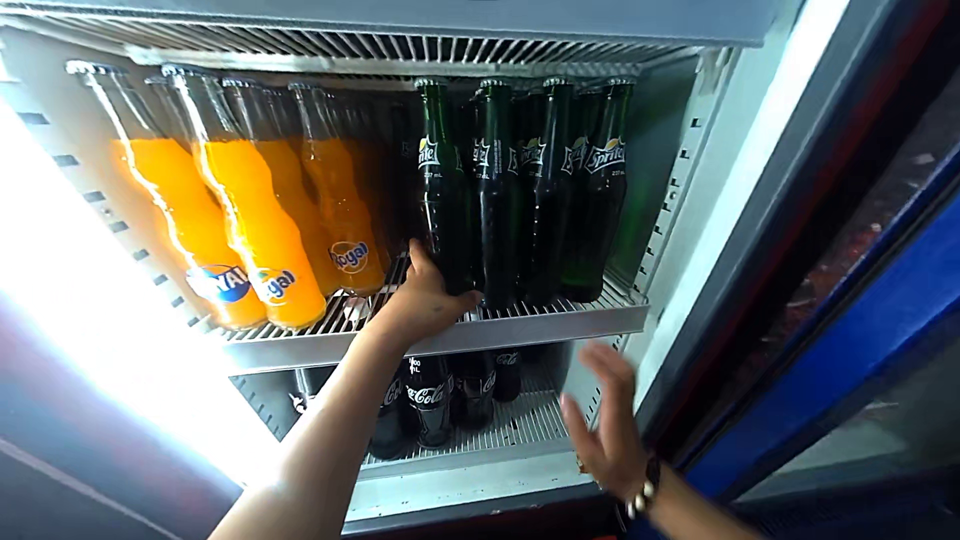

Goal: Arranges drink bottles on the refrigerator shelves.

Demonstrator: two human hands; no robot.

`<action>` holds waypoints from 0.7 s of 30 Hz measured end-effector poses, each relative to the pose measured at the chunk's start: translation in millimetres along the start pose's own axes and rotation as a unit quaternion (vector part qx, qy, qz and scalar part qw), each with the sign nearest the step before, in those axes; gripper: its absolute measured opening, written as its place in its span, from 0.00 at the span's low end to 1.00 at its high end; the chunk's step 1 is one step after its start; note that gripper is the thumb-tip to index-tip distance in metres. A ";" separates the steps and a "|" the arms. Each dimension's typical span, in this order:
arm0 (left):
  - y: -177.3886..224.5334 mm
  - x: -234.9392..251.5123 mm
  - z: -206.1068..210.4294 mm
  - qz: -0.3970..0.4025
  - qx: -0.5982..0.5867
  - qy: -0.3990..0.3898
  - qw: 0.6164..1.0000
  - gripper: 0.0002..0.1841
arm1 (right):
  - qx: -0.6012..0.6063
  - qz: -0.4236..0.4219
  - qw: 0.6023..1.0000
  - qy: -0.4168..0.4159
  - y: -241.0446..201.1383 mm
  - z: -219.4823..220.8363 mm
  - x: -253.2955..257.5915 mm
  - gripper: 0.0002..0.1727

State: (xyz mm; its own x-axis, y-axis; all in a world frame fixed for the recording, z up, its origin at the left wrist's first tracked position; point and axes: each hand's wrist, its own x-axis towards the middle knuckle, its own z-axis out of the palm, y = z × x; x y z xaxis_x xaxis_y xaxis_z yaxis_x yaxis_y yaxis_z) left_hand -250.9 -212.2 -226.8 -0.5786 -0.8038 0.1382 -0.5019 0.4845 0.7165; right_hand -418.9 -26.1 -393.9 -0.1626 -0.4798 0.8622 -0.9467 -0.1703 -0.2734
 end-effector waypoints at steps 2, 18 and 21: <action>1.2 0.0 3.3 -0.006 0.013 0.019 1.000 0.66 | 0.086 0.166 0.972 -0.139 -1.6 20.6 -36.5 0.34; 14.1 -8.5 7.5 -0.027 0.122 0.057 0.991 0.54 | -0.096 0.288 0.903 -0.304 49.7 132.7 96.0 0.27; 15.5 -9.0 6.7 -0.027 0.139 0.064 0.988 0.53 | -0.165 0.302 0.914 -0.215 45.3 132.0 92.4 0.26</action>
State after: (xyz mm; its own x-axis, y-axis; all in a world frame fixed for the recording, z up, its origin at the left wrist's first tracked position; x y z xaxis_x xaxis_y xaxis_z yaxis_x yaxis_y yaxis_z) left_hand -257.8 -195.2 -221.4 -0.4697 -0.8593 0.2023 -0.6969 0.5016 0.5125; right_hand -440.1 -191.7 -382.9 -0.6262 -0.7069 0.3288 -0.7640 0.4723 -0.4396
